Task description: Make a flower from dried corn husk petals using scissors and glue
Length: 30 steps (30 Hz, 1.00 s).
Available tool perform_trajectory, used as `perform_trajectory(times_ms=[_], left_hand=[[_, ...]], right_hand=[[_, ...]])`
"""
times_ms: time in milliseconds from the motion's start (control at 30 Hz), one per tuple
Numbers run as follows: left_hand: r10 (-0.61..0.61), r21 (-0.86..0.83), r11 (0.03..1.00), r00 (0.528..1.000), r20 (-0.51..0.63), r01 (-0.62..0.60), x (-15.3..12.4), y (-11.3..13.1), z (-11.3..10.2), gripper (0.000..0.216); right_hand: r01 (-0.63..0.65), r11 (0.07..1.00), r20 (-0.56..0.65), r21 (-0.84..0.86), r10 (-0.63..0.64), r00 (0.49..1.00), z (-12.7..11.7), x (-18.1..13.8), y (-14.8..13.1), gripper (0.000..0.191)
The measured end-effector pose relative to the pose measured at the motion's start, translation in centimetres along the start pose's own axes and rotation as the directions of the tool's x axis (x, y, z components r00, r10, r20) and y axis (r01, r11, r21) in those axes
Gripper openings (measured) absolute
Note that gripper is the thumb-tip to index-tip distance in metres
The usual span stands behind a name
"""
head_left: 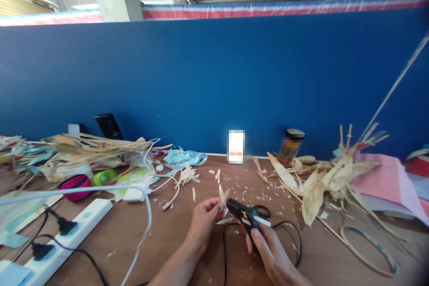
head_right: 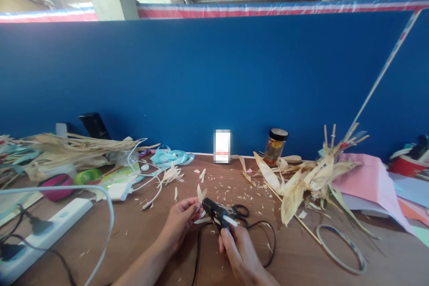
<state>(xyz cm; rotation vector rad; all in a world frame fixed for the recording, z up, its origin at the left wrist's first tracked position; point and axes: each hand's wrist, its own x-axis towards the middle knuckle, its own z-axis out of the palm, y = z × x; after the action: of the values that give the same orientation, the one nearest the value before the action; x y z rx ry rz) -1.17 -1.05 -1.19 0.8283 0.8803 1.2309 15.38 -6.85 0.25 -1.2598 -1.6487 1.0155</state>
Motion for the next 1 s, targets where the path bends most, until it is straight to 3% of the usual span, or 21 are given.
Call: perform_trajectory(times_ms=[733,1000], left_hand=[[-0.033,0.022,0.999,0.999,-0.032,0.033,-0.24,0.18,0.12,0.026],[-0.025,0.046,0.999,1.000,0.012,0.024,-0.26,0.19,0.16,0.025]], right_hand=[[0.006,1.000,-0.002,0.016,-0.006,1.000,0.19,0.04,0.00,0.048],[-0.009,1.000,-0.014,-0.008,0.009,1.000,0.14,-0.04,0.00,0.048]])
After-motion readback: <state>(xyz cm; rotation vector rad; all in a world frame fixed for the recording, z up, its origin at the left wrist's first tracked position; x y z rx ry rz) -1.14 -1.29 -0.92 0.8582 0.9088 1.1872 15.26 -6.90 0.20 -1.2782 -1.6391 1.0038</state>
